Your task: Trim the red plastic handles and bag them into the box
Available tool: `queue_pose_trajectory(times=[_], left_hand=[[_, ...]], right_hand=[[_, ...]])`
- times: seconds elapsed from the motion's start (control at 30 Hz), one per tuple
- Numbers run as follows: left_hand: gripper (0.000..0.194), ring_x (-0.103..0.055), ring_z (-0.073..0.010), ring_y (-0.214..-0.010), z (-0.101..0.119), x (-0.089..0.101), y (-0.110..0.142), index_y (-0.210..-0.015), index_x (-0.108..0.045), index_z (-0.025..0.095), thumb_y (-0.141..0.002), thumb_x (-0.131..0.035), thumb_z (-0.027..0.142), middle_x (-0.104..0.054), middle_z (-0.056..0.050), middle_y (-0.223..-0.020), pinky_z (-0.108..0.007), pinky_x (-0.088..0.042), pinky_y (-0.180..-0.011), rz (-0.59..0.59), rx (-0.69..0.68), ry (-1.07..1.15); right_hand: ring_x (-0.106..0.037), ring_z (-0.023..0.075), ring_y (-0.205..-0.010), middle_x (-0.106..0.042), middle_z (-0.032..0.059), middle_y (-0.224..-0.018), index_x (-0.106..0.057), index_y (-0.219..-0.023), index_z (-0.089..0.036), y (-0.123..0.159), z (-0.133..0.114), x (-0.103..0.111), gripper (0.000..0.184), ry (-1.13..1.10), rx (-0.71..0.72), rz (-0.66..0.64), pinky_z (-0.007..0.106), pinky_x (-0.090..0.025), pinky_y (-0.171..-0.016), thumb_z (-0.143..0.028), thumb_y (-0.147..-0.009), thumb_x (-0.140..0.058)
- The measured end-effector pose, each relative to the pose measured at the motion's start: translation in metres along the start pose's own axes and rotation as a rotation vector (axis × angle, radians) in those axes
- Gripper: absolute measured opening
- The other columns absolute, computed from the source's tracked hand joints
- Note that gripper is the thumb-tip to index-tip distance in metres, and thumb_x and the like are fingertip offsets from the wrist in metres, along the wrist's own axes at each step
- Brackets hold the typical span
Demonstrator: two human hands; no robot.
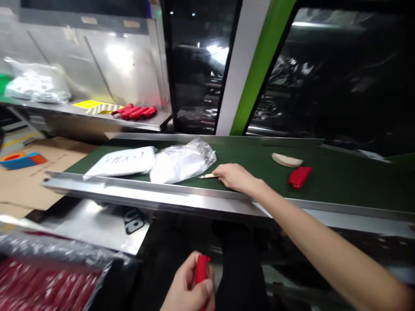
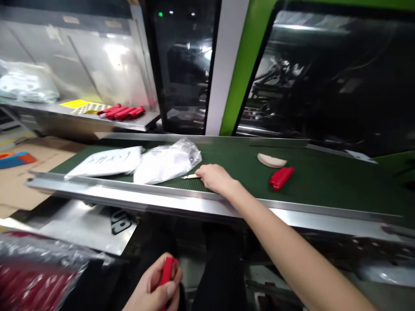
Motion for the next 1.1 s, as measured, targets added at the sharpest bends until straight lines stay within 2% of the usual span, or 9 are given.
queue_pose_trajectory(times=[0.13, 0.23, 0.33, 0.43, 0.53, 0.63, 0.8, 0.93, 1.1], left_hand=[[0.033, -0.043, -0.0041, -0.046, 0.022, -0.004, 0.007, -0.089, -0.045, 0.02, -0.082, -0.07, 0.039, -0.047, 0.005, -0.072, -0.015, -0.032, -0.042, 0.089, 0.031, 0.135], [0.028, -0.052, -0.0058, -0.053, 0.027, -0.003, 0.011, -0.099, -0.05, 0.019, -0.085, -0.067, 0.035, -0.056, 0.001, -0.085, -0.015, -0.037, -0.044, 0.112, 0.027, 0.196], [0.027, -0.059, -0.0083, -0.056, 0.026, -0.004, 0.013, -0.1, -0.052, 0.017, -0.087, -0.065, 0.037, -0.06, -0.003, -0.092, -0.015, -0.039, -0.044, 0.069, 0.018, 0.227], [0.027, -0.062, -0.0099, -0.056, 0.023, -0.007, 0.015, -0.098, -0.053, 0.015, -0.087, -0.066, 0.037, -0.061, -0.003, -0.089, -0.016, -0.045, -0.048, 0.008, 0.021, 0.267], [0.027, -0.06, -0.0088, -0.053, 0.022, -0.012, 0.019, -0.099, -0.056, 0.015, -0.086, -0.067, 0.036, -0.06, -0.001, -0.084, -0.016, -0.046, -0.048, -0.034, 0.011, 0.289], [0.027, -0.058, -0.0074, -0.051, 0.022, -0.017, 0.024, -0.1, -0.057, 0.016, -0.085, -0.069, 0.035, -0.059, -0.001, -0.083, -0.015, -0.044, -0.046, -0.049, 0.026, 0.277], [0.027, -0.055, -0.0064, -0.05, 0.022, -0.026, 0.032, -0.099, -0.058, 0.017, -0.083, -0.072, 0.034, -0.06, -0.001, -0.083, -0.015, -0.043, -0.044, -0.036, 0.047, 0.306], [0.032, -0.053, -0.0062, -0.054, 0.023, -0.029, 0.035, -0.1, -0.06, 0.016, -0.08, -0.074, 0.036, -0.06, -0.003, -0.085, -0.015, -0.045, -0.046, 0.029, 0.109, 0.306], [0.037, -0.055, -0.0104, -0.056, 0.024, -0.031, 0.037, -0.103, -0.063, 0.014, -0.08, -0.066, 0.043, -0.061, -0.007, -0.086, -0.019, -0.048, -0.043, 0.008, 0.155, 0.38]], right_hand=[[-0.057, 0.011, -0.075, -0.062, 0.0031, -0.093, -0.063, -0.096, -0.013, 0.012, 0.003, 0.01, 0.014, -0.019, -0.004, 0.035, 0.028, -0.049, -0.072, -0.025, -0.092, -0.056], [-0.056, 0.0125, -0.078, -0.059, 0.0088, -0.103, -0.062, -0.103, -0.013, 0.05, -0.009, 0.029, 0.021, -0.038, -0.098, 0.252, 0.028, -0.045, -0.071, -0.016, -0.089, -0.047], [-0.056, 0.0133, -0.075, -0.058, 0.0043, -0.091, -0.058, -0.099, -0.019, 0.102, -0.04, 0.04, 0.014, -0.124, -0.15, 0.395, 0.026, -0.045, -0.066, -0.027, -0.087, -0.053], [-0.061, 0.0132, -0.077, -0.063, 0.0022, -0.099, -0.059, -0.111, -0.026, 0.149, -0.077, 0.033, 0.021, -0.347, -0.072, 0.348, 0.024, -0.05, -0.063, -0.032, -0.092, -0.053], [-0.065, 0.0124, -0.092, -0.064, 0.0021, -0.11, -0.055, -0.131, -0.028, 0.176, -0.105, 0.019, 0.035, -0.459, 0.015, 0.254, 0.02, -0.053, -0.068, -0.028, -0.096, -0.05], [-0.064, 0.011, -0.092, -0.063, 0.0011, -0.109, -0.055, -0.133, -0.028, 0.186, -0.117, 0.012, 0.039, -0.506, -0.012, 0.286, 0.02, -0.053, -0.071, -0.019, -0.095, -0.052], [-0.061, 0.011, -0.104, -0.061, 0.002, -0.116, -0.058, -0.124, -0.023, 0.188, -0.128, 0.017, 0.042, -0.395, 0.059, 0.4, 0.022, -0.051, -0.087, -0.002, -0.088, -0.053], [-0.059, 0.0128, -0.107, -0.061, 0.0049, -0.118, -0.057, -0.128, -0.021, 0.187, -0.133, 0.02, 0.041, -0.383, 0.064, 0.4, 0.024, -0.05, -0.087, -0.005, -0.091, -0.051], [-0.06, 0.0146, -0.106, -0.061, 0.0084, -0.116, -0.06, -0.124, -0.015, 0.186, -0.131, 0.021, 0.038, -0.38, 0.148, 0.409, 0.026, -0.051, -0.086, -0.002, -0.089, -0.052]])
Point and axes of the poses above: each hand's wrist, its own y-axis away from the middle knuckle, its own x-axis out of the back of the hand, z = x × y, the point moved 1 cm from there along -y, towards the middle knuckle
